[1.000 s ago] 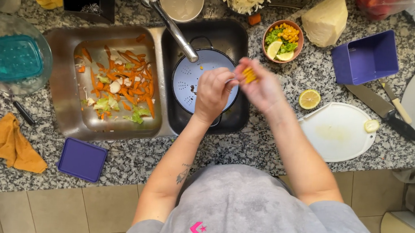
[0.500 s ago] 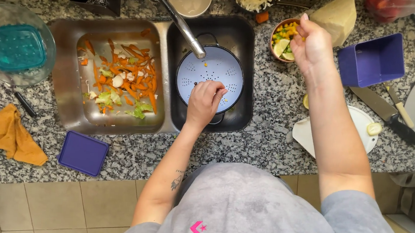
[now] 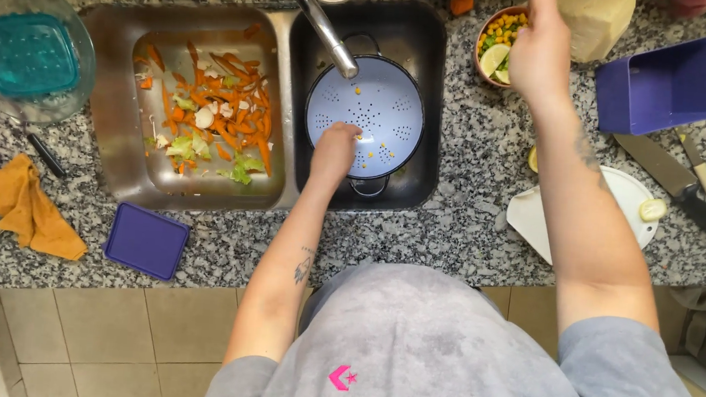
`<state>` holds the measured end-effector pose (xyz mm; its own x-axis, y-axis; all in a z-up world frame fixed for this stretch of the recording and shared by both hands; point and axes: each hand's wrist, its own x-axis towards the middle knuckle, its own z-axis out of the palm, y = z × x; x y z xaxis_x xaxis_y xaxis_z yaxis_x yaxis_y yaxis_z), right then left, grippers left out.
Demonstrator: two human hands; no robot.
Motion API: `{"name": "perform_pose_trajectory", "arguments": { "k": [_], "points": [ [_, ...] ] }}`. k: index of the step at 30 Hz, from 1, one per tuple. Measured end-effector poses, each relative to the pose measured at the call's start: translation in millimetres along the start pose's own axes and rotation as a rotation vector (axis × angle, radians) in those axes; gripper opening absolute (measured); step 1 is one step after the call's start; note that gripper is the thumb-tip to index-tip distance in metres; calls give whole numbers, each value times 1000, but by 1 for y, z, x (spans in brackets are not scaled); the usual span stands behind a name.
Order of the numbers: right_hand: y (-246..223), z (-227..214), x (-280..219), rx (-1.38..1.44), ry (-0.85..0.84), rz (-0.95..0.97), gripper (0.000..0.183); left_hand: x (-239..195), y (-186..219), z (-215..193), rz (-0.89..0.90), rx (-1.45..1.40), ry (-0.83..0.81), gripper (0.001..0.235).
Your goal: The person collects vegetable scraps from a colander and the sink basin, placing them into a plastic bag. They then remove the sink strainer, clear the remaining debris into the bag, and dispose of the bag in a trash bin.
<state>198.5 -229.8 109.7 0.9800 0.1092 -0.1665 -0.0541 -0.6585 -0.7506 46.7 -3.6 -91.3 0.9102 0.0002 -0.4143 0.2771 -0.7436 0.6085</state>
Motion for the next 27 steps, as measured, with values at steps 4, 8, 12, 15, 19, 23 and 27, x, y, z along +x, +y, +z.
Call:
{"name": "perform_pose_trajectory", "arguments": {
  "k": [4,8,12,15,19,23,27],
  "points": [
    [9,19,-14,-369,189,-368,64,19,-15,42,-49,221,-118,46],
    [28,71,-40,-388,-110,-494,40,22,-12,52,-23,402,-88,72],
    [89,144,-53,-577,-481,-520,43,2,-5,52,37,284,-29,11],
    [112,190,-36,-562,-561,-439,70,-4,2,32,189,308,-93,15],
    [104,212,-21,-610,-557,-473,71,-19,12,-11,218,230,-103,28],
    [112,229,-23,-733,-660,-466,71,-31,16,-43,208,219,47,31],
    [127,228,-39,-838,-947,-475,66,-32,6,-37,239,232,76,32]
  ]
}}
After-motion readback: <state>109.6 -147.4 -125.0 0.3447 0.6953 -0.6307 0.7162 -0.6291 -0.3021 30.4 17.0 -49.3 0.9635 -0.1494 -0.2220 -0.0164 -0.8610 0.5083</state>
